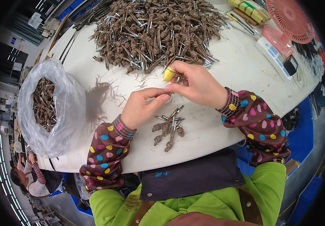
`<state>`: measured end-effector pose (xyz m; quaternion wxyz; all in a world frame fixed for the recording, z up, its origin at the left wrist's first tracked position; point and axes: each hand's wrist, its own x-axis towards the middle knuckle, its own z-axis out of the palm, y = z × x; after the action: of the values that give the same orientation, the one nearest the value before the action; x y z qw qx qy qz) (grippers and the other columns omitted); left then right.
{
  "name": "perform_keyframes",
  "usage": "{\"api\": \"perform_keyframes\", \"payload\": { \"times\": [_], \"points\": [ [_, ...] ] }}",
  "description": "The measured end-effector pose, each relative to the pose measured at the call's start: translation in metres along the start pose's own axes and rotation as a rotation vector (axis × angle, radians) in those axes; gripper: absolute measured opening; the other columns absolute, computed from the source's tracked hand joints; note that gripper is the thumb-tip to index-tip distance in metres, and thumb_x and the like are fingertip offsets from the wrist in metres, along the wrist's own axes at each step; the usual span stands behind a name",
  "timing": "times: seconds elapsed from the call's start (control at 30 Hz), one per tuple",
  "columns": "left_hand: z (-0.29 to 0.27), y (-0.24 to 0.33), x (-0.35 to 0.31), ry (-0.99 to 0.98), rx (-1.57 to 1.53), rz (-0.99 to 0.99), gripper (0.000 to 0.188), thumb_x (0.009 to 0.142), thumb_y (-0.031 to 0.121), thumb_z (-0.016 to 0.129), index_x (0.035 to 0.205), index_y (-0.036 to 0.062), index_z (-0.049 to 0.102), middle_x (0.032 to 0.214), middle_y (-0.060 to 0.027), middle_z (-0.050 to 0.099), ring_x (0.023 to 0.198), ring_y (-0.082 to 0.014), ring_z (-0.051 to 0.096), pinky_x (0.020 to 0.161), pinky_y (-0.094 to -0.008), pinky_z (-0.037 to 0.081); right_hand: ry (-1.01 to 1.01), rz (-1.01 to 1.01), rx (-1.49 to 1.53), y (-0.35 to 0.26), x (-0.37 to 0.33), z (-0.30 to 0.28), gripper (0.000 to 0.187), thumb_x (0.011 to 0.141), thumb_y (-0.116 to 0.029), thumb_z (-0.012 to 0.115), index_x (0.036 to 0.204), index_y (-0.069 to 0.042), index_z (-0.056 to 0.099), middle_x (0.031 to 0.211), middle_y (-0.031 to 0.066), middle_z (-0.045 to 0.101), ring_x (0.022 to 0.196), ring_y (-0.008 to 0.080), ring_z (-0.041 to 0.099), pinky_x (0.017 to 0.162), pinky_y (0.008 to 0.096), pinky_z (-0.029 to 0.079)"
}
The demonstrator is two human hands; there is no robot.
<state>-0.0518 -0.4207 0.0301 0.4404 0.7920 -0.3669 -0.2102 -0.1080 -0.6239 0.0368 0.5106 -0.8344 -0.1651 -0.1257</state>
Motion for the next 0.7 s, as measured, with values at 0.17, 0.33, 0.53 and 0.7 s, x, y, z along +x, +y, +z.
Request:
{"api": "perform_keyframes", "payload": {
  "times": [0.17, 0.33, 0.53, 0.7],
  "points": [
    [0.000, 0.002, -0.001, 0.172, -0.042, 0.019, 0.019, 0.089, 0.015, 0.062, 0.100, 0.0005, 0.067, 0.081, -0.0049, 0.069, 0.077, -0.0097, 0.062, 0.072, -0.0236, 0.048, 0.012, 0.164, 0.094, -0.003, 0.000, 0.001, 0.024, 0.082, -0.015, 0.069, 0.095, 0.000, 0.056, 0.077, 0.0030, 0.058, 0.065, 0.0062, 0.050, 0.055, 0.0231, 0.041],
    [-0.013, -0.006, 0.005, 0.345, -0.212, 0.050, 0.020, 0.093, 0.016, 0.058, 0.102, -0.0010, 0.063, 0.096, -0.0028, 0.066, 0.081, -0.0082, 0.059, 0.074, -0.0222, 0.047, -0.042, 0.157, 0.125, -0.005, 0.003, -0.010, 0.024, 0.082, -0.018, 0.068, 0.096, -0.001, 0.057, 0.075, 0.0042, 0.059, 0.063, 0.0111, 0.052, 0.057, 0.0250, 0.042],
    [-0.008, 0.006, 0.002, 0.011, -0.340, 0.031, 0.053, 0.101, 0.040, 0.032, 0.131, -0.0019, 0.044, 0.128, -0.0102, 0.050, 0.084, -0.0130, 0.056, 0.073, -0.0256, 0.046, -0.229, 0.060, 0.257, 0.001, 0.003, -0.011, 0.024, 0.084, -0.015, 0.068, 0.101, -0.001, 0.056, 0.081, 0.0008, 0.057, 0.068, 0.0055, 0.051, 0.059, 0.0202, 0.042],
    [-0.008, 0.007, -0.002, -0.411, -0.330, -0.114, 0.059, 0.101, 0.045, 0.024, 0.124, -0.0018, 0.051, 0.101, -0.0065, 0.059, 0.075, -0.0120, 0.051, 0.072, -0.0252, 0.045, -0.338, 0.247, 0.412, -0.006, 0.003, -0.012, 0.027, 0.085, -0.014, 0.067, 0.104, 0.000, 0.054, 0.085, 0.0035, 0.057, 0.074, 0.0072, 0.055, 0.064, 0.0210, 0.045]
  ]
}}
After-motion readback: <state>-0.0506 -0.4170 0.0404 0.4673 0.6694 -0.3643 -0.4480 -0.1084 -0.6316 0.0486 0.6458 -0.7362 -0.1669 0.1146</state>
